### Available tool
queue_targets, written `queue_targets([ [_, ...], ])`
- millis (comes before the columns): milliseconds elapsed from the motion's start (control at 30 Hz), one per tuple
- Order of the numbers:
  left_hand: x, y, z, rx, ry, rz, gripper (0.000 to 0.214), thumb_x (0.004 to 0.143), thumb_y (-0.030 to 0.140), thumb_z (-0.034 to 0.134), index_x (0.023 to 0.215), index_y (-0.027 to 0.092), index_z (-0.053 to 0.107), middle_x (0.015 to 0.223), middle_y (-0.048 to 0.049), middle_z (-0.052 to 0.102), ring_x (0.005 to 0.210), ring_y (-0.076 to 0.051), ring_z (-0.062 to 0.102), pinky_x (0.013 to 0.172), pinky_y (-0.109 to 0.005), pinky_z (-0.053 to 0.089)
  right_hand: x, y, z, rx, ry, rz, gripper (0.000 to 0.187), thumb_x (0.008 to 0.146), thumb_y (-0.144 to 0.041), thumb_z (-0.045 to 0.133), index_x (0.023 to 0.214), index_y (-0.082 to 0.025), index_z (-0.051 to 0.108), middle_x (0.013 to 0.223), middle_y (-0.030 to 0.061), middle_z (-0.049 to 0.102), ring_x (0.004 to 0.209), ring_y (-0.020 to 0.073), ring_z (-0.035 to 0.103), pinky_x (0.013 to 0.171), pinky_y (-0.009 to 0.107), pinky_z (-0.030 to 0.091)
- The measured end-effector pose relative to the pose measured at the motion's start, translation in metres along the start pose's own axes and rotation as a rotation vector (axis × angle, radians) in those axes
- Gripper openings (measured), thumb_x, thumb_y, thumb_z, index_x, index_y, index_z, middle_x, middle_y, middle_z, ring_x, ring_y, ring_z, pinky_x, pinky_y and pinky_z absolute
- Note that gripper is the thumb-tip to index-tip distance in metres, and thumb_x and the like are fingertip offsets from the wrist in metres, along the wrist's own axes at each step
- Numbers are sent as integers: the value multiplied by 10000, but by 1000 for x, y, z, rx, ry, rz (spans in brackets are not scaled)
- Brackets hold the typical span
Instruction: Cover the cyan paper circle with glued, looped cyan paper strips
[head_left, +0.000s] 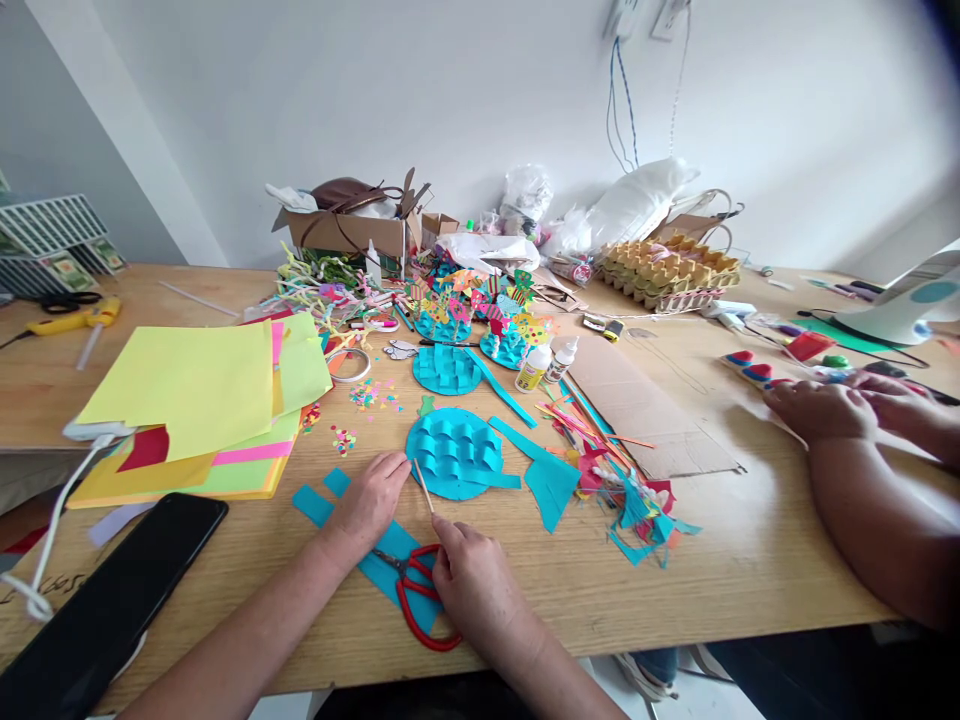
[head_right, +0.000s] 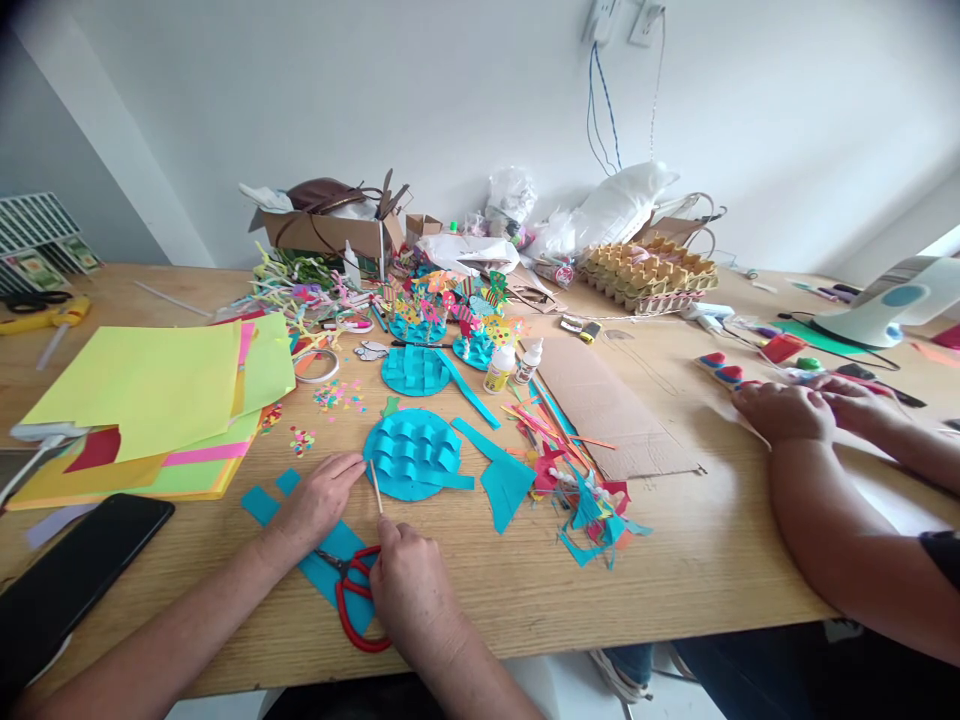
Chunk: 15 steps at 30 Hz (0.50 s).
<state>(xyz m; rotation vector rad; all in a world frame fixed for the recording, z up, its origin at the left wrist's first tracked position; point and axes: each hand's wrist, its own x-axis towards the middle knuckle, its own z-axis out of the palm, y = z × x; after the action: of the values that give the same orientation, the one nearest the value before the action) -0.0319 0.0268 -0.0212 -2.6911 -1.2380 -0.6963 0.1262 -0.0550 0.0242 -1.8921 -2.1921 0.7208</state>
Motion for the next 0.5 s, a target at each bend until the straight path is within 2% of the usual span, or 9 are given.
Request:
queue_targets([
  [167, 0, -1, 2, 19, 19, 8, 381, 766, -30, 328, 1008, 106, 589, 989, -102, 621, 941, -189, 579, 853, -329, 504, -1, 4, 3, 94, 87, -24, 444, 742, -51, 424, 1160, -127, 556, 953, 103, 667, 841, 200, 631, 732, 257, 447],
  [300, -1, -2, 4, -2, 34, 8, 389, 763, -33, 323, 1006, 109, 592, 995, -104, 616, 945, -187, 575, 861, -328, 499, -6, 8, 8, 112, 142, -73, 433, 739, -55, 424, 1143, -121, 564, 918, 101, 673, 806, 194, 637, 720, 261, 467],
  [500, 1, -1, -4, -41, 67, 13, 381, 787, -14, 308, 995, 126, 596, 983, -101, 597, 933, -188, 566, 831, -340, 513, -30, 25, 2, 193, 297, -165, 438, 740, -80, 382, 1133, -117, 570, 900, 104, 681, 782, 185, 646, 703, 260, 495],
])
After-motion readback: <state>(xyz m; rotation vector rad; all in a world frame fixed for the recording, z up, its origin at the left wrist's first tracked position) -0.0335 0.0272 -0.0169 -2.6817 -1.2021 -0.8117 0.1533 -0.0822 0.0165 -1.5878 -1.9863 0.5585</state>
